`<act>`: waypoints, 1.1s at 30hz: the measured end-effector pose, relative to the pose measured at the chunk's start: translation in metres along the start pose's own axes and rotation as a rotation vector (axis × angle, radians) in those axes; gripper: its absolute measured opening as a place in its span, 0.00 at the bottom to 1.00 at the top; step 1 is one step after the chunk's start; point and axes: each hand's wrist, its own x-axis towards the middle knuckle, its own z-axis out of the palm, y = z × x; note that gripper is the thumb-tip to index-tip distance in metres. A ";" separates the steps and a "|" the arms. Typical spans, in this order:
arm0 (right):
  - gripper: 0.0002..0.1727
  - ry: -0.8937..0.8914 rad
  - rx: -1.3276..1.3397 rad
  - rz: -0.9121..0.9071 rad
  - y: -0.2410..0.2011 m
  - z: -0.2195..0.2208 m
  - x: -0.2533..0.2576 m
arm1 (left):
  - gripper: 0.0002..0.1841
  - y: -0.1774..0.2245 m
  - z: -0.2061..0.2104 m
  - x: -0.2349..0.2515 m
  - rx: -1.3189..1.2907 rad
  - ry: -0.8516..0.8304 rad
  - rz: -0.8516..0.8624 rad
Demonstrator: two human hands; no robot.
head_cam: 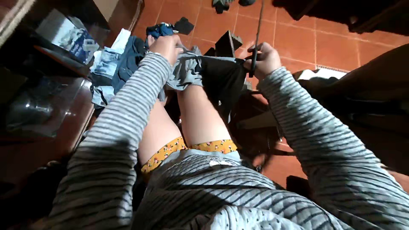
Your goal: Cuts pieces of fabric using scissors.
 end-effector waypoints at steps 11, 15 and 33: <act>0.34 -0.063 0.047 -0.346 -0.006 -0.022 -0.089 | 0.14 -0.012 0.030 -0.103 -0.224 0.439 0.267; 0.31 -0.416 0.016 -0.039 0.059 0.020 -0.161 | 0.15 -0.027 0.100 -0.186 -0.391 -0.076 -0.080; 0.51 -0.326 -0.110 -0.276 0.076 0.015 -0.199 | 0.20 0.020 0.182 -0.174 -1.028 0.274 -0.415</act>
